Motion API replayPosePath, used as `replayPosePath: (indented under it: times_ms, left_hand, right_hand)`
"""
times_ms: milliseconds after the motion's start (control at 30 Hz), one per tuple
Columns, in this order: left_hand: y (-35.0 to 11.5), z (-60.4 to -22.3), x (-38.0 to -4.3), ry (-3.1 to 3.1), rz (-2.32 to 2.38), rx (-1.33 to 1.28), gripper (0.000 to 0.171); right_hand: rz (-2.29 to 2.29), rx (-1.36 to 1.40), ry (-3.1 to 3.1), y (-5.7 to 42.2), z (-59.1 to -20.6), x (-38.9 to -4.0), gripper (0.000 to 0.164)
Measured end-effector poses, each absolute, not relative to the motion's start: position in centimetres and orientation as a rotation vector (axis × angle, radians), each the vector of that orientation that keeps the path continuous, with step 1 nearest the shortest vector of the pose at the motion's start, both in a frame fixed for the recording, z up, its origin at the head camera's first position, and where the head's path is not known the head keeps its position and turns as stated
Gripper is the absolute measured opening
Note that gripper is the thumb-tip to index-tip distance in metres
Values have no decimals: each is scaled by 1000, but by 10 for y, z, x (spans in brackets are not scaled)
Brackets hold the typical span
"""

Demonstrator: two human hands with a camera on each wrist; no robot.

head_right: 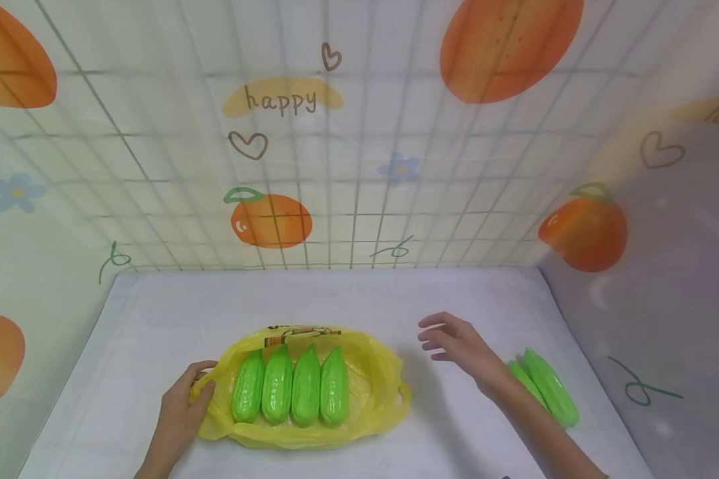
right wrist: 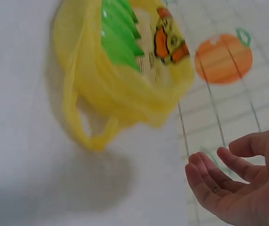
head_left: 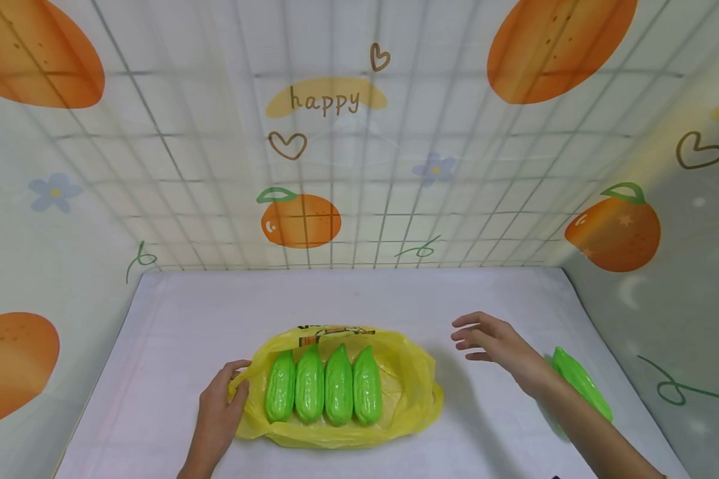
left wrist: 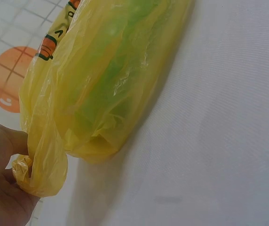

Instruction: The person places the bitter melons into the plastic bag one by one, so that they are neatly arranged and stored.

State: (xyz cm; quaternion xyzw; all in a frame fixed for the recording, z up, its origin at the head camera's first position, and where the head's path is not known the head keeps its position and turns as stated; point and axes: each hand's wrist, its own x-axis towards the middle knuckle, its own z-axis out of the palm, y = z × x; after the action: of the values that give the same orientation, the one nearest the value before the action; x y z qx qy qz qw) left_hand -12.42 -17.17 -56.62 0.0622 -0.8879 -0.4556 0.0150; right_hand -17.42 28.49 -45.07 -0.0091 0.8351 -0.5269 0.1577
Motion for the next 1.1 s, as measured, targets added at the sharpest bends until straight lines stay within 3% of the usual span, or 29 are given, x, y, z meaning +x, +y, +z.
replayPosePath:
  times_ms: [633,1100]
  left_hand:
    - [-173,-569,-123,-2743,-1453,190,30]
    - [-172,-567,-124,-2765,-1434,197,30]
  right_hand:
    - [-1160,149,2656,385,-481,-165,38]
    - [-761,127,2880,416,-496,-163,31]
